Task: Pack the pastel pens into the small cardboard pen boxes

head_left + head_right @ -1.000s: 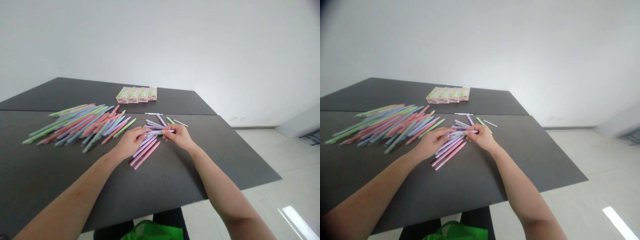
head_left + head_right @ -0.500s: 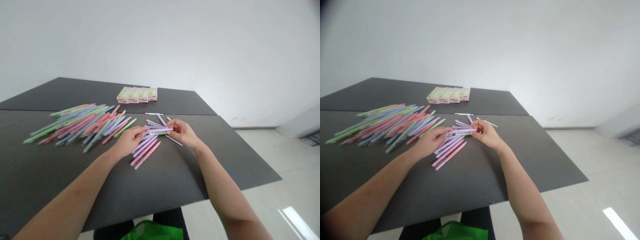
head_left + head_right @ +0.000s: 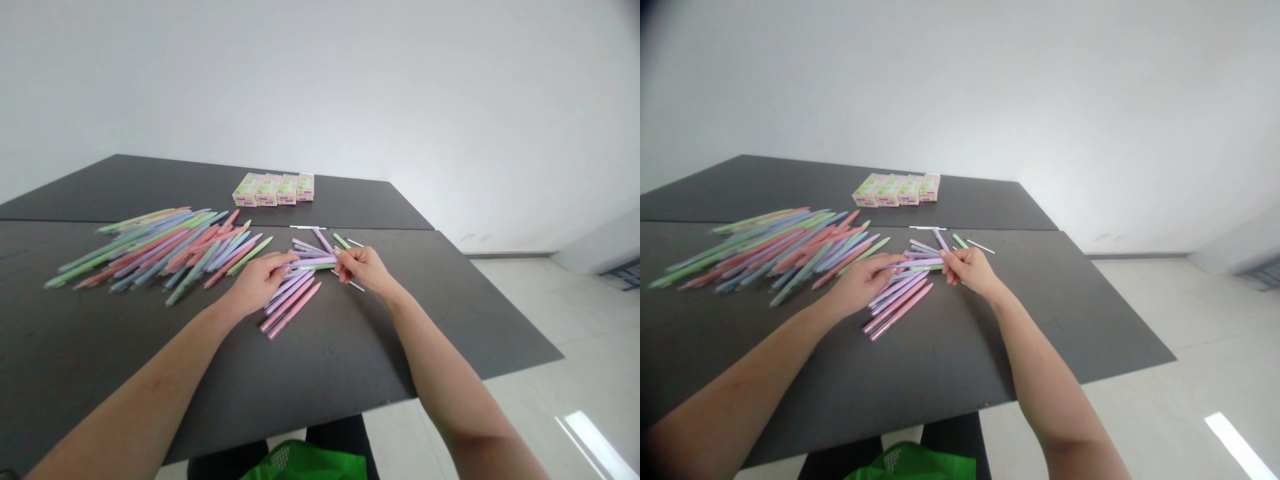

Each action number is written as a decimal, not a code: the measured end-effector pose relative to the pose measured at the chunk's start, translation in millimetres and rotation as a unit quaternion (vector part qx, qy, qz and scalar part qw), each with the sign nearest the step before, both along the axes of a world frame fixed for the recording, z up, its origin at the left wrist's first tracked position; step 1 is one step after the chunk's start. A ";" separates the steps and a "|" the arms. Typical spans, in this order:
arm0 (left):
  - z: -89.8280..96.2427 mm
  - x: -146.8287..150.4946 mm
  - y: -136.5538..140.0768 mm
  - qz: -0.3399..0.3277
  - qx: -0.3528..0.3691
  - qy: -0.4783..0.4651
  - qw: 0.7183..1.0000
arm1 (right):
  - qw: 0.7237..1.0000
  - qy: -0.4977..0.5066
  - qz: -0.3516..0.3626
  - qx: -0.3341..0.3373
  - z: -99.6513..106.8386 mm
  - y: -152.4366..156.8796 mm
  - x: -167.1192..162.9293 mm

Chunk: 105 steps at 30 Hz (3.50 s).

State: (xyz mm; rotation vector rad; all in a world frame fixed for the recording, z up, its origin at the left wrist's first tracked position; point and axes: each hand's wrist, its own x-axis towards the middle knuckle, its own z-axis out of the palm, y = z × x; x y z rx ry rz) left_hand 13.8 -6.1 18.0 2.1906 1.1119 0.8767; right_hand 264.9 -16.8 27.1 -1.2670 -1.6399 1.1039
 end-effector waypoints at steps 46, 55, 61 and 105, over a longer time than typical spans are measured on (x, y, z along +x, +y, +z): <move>-5.5 -2.0 3.7 0.009 0.004 0.012 1.000 | 0.999 -0.045 0.000 0.014 -6.8 3.2 1.9; -4.9 -2.4 3.3 0.024 -0.022 0.017 0.999 | 0.995 -0.016 0.016 0.094 -4.4 3.2 5.1; -6.2 -2.7 4.0 0.027 -0.019 0.017 0.999 | 0.994 -0.042 0.012 0.105 -8.4 5.8 7.9; -6.7 -4.0 7.2 0.023 0.007 0.029 0.999 | 0.991 -0.031 0.020 0.131 -12.2 7.7 7.6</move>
